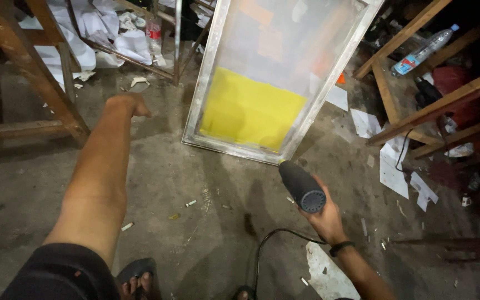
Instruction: Using a handheld heat gun to dry the emulsion or ink on a screen printing frame.
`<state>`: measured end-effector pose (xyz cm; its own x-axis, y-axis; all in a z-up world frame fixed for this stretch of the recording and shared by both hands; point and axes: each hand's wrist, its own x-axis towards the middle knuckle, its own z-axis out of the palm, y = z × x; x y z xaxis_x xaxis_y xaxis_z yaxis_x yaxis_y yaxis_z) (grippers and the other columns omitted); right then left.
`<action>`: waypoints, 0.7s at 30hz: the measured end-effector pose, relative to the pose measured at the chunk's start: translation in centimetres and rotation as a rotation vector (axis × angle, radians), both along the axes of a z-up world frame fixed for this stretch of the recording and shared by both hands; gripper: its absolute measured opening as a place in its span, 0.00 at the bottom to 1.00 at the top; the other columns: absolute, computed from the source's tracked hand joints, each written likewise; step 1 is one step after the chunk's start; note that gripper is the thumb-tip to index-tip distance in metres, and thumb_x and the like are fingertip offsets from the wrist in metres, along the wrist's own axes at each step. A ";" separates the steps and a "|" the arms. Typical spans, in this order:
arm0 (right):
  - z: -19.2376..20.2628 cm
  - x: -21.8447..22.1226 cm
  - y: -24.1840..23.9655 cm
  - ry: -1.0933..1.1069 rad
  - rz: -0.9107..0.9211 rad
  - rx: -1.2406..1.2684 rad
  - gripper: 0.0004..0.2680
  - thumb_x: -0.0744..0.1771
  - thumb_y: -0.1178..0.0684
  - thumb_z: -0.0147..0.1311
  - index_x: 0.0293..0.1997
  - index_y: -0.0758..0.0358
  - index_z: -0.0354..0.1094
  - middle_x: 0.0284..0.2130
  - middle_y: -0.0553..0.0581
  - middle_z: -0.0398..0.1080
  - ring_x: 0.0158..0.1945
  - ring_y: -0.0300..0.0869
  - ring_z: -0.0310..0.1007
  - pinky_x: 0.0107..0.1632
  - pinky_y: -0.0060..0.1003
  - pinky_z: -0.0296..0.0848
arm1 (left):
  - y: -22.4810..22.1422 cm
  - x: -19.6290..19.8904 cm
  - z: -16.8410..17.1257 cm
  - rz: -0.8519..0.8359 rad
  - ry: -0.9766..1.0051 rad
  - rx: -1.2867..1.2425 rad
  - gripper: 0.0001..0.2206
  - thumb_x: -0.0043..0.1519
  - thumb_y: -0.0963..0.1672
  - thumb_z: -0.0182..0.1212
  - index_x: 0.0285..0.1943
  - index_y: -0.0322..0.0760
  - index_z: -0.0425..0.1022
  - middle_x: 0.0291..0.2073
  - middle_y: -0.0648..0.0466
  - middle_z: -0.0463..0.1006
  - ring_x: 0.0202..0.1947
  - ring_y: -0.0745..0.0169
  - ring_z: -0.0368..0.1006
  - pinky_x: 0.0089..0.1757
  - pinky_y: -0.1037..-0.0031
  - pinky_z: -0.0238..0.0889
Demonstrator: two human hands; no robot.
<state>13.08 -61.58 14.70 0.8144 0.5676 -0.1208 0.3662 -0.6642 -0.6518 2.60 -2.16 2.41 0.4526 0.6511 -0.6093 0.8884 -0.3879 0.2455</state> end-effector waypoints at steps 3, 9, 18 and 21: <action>-0.2 0.2 0.2 0.013 0.033 0.008 0.36 0.61 0.52 0.65 0.78 0.51 0.45 0.71 0.68 0.53 0.74 0.66 0.47 0.72 0.69 0.46 | -0.3 -0.8 0.4 0.019 -0.006 -0.005 0.30 0.61 0.53 0.64 0.64 0.27 0.72 0.56 0.32 0.77 0.54 0.32 0.75 0.44 0.43 0.68; -0.5 -0.3 1.3 0.049 0.054 0.032 0.37 0.60 0.53 0.67 0.77 0.51 0.45 0.70 0.67 0.54 0.74 0.66 0.48 0.72 0.69 0.45 | 0.0 -1.6 0.6 0.006 -0.014 0.045 0.29 0.61 0.52 0.64 0.65 0.27 0.72 0.56 0.33 0.77 0.55 0.34 0.74 0.45 0.46 0.69; -0.4 -1.3 3.7 -0.102 0.179 -0.025 0.37 0.59 0.58 0.66 0.76 0.53 0.48 0.65 0.72 0.62 0.70 0.71 0.56 0.71 0.67 0.49 | 0.9 -2.7 -0.1 0.030 -0.004 0.041 0.34 0.58 0.55 0.67 0.66 0.26 0.70 0.56 0.32 0.77 0.55 0.33 0.74 0.44 0.43 0.70; -1.1 -1.2 4.2 -0.122 0.223 0.012 0.37 0.57 0.56 0.67 0.76 0.52 0.50 0.65 0.71 0.62 0.68 0.70 0.57 0.70 0.69 0.49 | 1.3 -3.4 -0.4 -0.030 -0.001 0.093 0.34 0.55 0.57 0.67 0.61 0.26 0.76 0.51 0.35 0.80 0.50 0.36 0.78 0.43 0.44 0.72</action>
<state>11.84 -57.38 13.56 0.6771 0.7355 -0.0210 0.5794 -0.5505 -0.6010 -0.75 -0.90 1.98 0.4734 0.6913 -0.5460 0.8759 -0.4353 0.2082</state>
